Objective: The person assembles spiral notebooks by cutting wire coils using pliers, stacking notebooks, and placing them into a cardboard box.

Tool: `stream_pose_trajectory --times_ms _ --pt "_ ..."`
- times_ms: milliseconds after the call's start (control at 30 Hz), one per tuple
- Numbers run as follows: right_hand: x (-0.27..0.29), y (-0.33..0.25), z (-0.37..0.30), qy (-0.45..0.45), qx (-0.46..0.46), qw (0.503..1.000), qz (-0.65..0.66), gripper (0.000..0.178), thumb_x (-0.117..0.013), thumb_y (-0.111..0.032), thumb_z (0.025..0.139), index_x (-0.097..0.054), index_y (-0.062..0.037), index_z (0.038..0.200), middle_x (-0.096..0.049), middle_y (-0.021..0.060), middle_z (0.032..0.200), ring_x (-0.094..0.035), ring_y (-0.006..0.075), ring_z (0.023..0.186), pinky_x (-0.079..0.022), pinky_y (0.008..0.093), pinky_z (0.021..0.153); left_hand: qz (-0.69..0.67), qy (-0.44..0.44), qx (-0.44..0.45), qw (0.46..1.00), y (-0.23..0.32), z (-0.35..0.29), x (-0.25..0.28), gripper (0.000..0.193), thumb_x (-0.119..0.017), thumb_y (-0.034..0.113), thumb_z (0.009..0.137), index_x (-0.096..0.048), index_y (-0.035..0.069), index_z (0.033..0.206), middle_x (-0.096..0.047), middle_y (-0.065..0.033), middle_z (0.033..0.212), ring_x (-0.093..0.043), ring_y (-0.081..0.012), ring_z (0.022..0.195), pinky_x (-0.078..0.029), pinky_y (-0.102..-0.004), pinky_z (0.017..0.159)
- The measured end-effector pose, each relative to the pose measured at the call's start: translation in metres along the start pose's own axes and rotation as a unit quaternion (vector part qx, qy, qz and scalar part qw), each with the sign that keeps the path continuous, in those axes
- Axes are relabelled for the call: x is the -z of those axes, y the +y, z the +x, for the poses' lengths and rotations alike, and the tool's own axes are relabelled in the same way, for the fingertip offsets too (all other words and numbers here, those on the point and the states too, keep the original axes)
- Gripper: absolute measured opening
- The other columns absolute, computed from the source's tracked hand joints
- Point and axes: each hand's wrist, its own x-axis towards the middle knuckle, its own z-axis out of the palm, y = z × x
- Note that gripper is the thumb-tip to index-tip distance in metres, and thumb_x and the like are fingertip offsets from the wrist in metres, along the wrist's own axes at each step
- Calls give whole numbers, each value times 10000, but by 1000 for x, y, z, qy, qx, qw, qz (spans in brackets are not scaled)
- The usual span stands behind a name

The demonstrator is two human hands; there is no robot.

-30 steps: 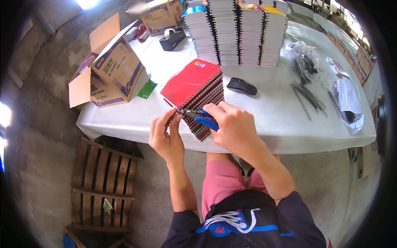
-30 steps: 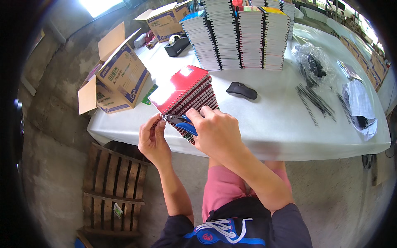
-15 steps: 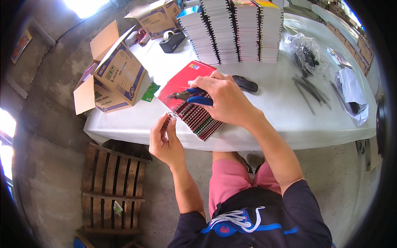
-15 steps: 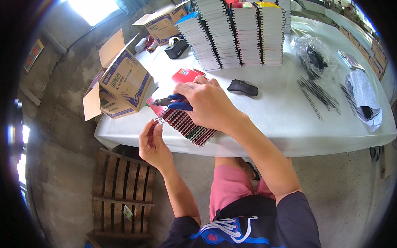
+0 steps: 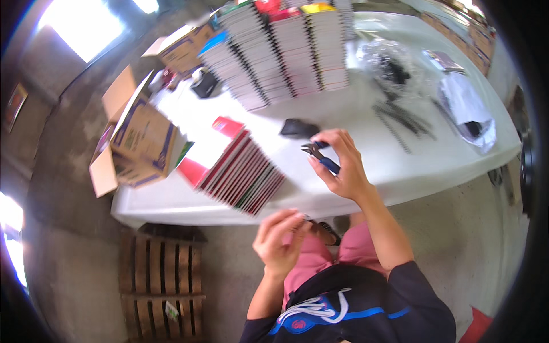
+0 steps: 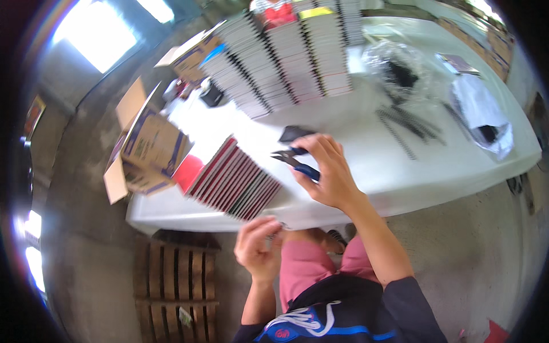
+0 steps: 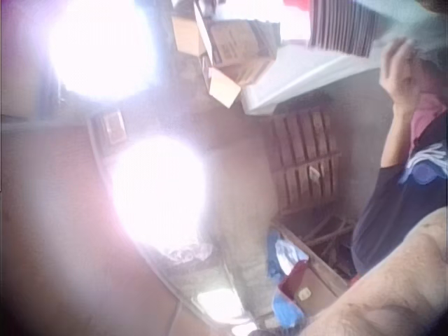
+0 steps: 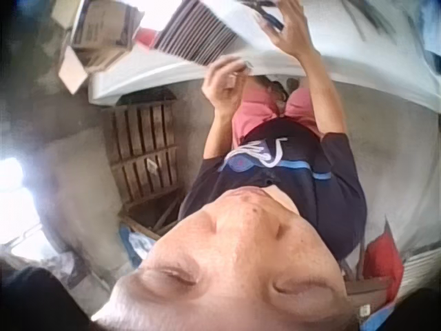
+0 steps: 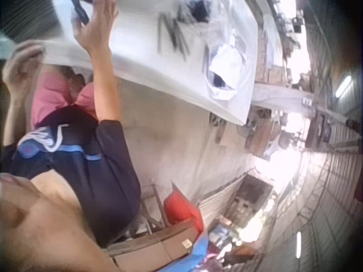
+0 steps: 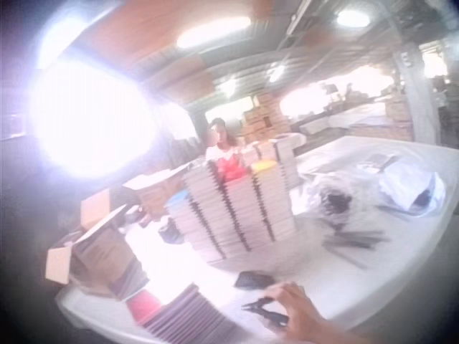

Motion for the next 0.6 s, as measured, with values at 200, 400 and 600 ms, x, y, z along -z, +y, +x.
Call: stream_pose_trajectory --times_ms 200,400,600 --pt "116 87 -79 -177 -113 918 -336 422 -724 -224 687 -583 -166 1080 -546 37 993 -524 227 992 -376 422 848 -172 -165 10 971 18 41 -128 251 -786 1 664 -689 18 895 -650 -110 836 -647 -210 740 -507 -290 644" --pt "127 114 -102 -73 -104 941 -313 500 -752 -256 605 -597 -188 1075 -538 22 1001 -536 212 965 -392 428 843 -156 -172 -171 957 28 166 -323 190 -718 52 746 -687 31 932 -666 -110 937 -646 -279 828 -509 -343 719" --pt "123 120 -109 -87 -114 941 -306 548 -730 -300 587 -611 -189 1111 -541 32 1024 -524 212 987 -388 423 868 -94 -154 -224 958 44 182 -340 168 -693 90 768 -684 40 928 -654 -101 1005 -596 -298 971 -480 -393 821"
